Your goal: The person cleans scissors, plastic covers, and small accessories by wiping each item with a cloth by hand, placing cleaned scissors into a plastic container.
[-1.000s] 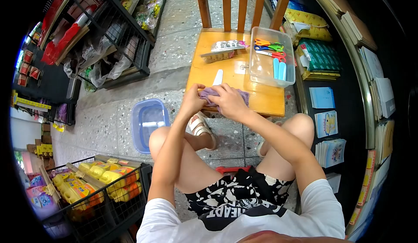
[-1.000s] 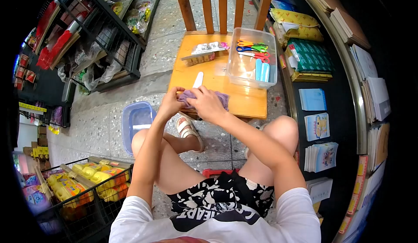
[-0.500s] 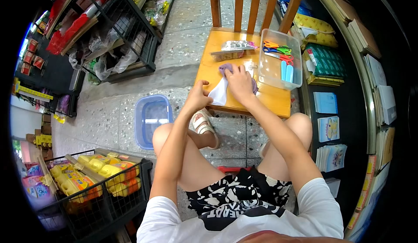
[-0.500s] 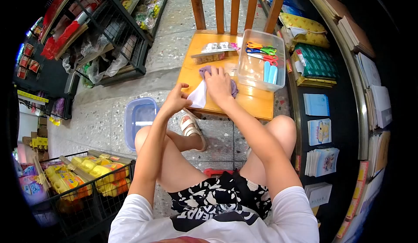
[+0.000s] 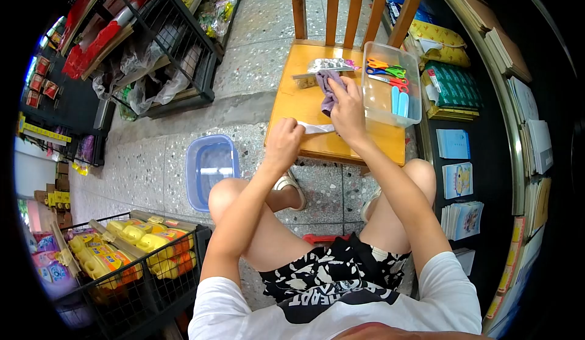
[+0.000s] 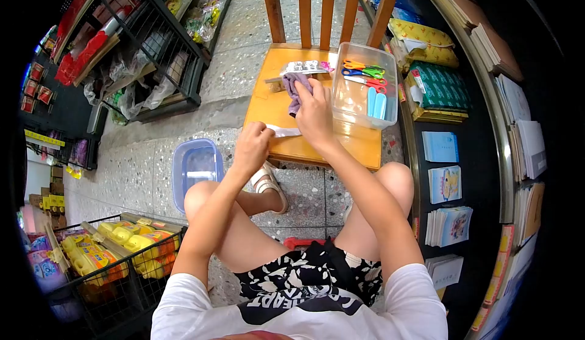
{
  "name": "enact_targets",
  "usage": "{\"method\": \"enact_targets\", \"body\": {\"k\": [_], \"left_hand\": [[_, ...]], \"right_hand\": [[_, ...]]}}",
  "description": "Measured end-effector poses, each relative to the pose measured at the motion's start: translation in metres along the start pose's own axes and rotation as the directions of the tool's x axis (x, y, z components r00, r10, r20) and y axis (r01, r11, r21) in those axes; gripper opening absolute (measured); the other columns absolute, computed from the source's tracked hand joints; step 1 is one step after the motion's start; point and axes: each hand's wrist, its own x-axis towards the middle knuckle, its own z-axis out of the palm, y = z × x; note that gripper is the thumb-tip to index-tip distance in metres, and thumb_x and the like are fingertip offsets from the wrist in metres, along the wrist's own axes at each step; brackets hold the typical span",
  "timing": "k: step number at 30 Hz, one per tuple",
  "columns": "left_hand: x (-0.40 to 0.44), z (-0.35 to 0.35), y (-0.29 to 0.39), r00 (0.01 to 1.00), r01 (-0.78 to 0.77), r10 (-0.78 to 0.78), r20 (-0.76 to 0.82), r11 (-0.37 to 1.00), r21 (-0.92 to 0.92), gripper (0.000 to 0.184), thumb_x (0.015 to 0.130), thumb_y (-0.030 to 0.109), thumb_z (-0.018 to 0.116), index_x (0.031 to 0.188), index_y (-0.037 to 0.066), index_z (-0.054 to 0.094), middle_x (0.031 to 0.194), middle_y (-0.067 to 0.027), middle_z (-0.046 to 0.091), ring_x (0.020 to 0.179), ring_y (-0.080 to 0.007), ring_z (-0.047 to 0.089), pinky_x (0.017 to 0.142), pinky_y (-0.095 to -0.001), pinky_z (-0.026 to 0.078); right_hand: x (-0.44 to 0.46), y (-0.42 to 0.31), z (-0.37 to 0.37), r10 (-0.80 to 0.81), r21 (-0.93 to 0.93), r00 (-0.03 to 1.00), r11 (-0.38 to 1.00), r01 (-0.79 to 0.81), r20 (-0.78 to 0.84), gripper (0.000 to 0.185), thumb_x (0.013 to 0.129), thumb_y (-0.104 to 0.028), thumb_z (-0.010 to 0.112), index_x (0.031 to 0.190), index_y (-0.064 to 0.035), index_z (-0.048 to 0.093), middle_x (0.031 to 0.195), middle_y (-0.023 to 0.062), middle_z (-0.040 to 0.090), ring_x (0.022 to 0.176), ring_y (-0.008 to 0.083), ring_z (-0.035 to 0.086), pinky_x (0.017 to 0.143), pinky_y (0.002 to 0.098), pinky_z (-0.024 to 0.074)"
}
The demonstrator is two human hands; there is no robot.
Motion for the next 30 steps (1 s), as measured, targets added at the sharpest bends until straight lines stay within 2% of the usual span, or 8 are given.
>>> {"method": "enact_targets", "body": {"k": [5,8,11,12,16,20,23,30], "left_hand": [[-0.001,0.003,0.012,0.992,-0.043,0.055,0.112,0.993,-0.113,0.013,0.078,0.008,0.063,0.091,0.005,0.065,0.088,-0.0104,0.057,0.084,-0.0287,0.055,0.075,-0.0364,0.046],[-0.003,-0.005,0.009,0.986,0.082,-0.034,0.162,0.951,-0.297,0.020,0.078,0.011,0.064,0.097,0.002,0.065,0.094,-0.0133,0.058,0.089,-0.0315,0.055,0.080,-0.0375,0.046],[-0.006,-0.007,-0.013,0.980,0.196,-0.189,0.055,0.959,-0.206,0.027,0.077,0.014,0.066,0.102,0.002,0.065,0.100,-0.0160,0.059,0.096,-0.0341,0.054,0.086,-0.0388,0.044],[-0.006,-0.010,-0.019,0.958,0.280,-0.260,0.123,0.939,-0.200,0.032,0.076,0.016,0.067,0.104,0.002,0.064,0.106,-0.0178,0.057,0.106,-0.0352,0.051,0.091,-0.0414,0.041],[-0.010,-0.008,-0.021,0.952,0.288,-0.273,0.141,0.952,-0.106,0.044,0.072,0.021,0.070,0.112,0.006,0.062,0.124,-0.0190,0.050,0.120,-0.0371,0.041,0.101,-0.0473,0.031],[-0.020,0.011,-0.023,0.940,0.313,-0.294,0.172,0.946,-0.090,0.037,0.073,0.022,0.064,0.108,0.009,0.064,0.135,-0.0225,0.042,0.131,-0.0396,0.030,0.101,-0.0569,0.024],[-0.016,-0.004,-0.013,0.905,0.278,-0.316,0.284,0.946,0.168,0.039,0.077,0.029,0.064,0.115,0.018,0.064,0.142,-0.0204,0.038,0.135,-0.0391,0.027,0.105,-0.0592,0.019],[-0.017,-0.007,-0.009,0.925,0.210,-0.282,0.254,0.938,0.276,0.043,0.081,0.041,0.062,0.122,0.028,0.061,0.144,-0.0174,0.036,0.137,-0.0383,0.024,0.106,-0.0639,0.013]], "right_hand": [[0.011,-0.021,-0.028,-0.196,-0.095,0.978,0.977,0.189,-0.069,0.041,0.072,0.009,0.052,0.112,0.0016,0.062,0.114,0.0184,0.054,0.103,0.0376,0.049,0.091,0.0438,0.0413],[0.008,-0.019,-0.029,-0.152,0.014,0.988,0.988,0.152,-0.014,0.040,0.072,0.008,0.053,0.111,0.0003,0.063,0.113,0.0177,0.055,0.102,0.0371,0.050,0.090,0.0431,0.0425],[-0.004,-0.014,-0.015,-0.124,0.029,0.991,0.992,0.122,0.048,0.039,0.071,0.007,0.054,0.109,-0.0006,0.063,0.112,0.0174,0.055,0.100,0.0365,0.051,0.088,0.0426,0.0435],[-0.009,-0.018,-0.012,-0.153,0.032,0.987,0.988,0.151,0.055,0.040,0.071,0.007,0.055,0.108,-0.0018,0.064,0.111,0.0168,0.056,0.101,0.0359,0.051,0.088,0.0420,0.0439],[-0.033,-0.032,0.009,-0.183,0.049,0.962,0.983,0.177,0.200,0.038,0.073,0.002,0.055,0.110,-0.0024,0.062,0.113,0.0155,0.054,0.102,0.0351,0.050,0.086,0.0414,0.0453],[-0.059,-0.035,0.029,-0.124,-0.057,0.916,0.986,0.157,0.381,0.038,0.074,-0.002,0.055,0.112,-0.0005,0.060,0.117,0.0168,0.053,0.104,0.0352,0.049,0.086,0.0417,0.0469],[-0.059,-0.032,0.030,-0.147,-0.108,0.898,0.972,0.208,0.414,0.036,0.073,-0.002,0.056,0.109,0.0004,0.060,0.118,0.0164,0.052,0.103,0.0342,0.049,0.084,0.0417,0.0474],[-0.062,-0.019,0.024,-0.148,-0.302,0.888,0.905,0.299,0.436,0.021,0.076,-0.010,0.055,0.094,-0.0001,0.062,0.111,0.0149,0.053,0.099,0.0290,0.050,0.079,0.0371,0.0479]]}}
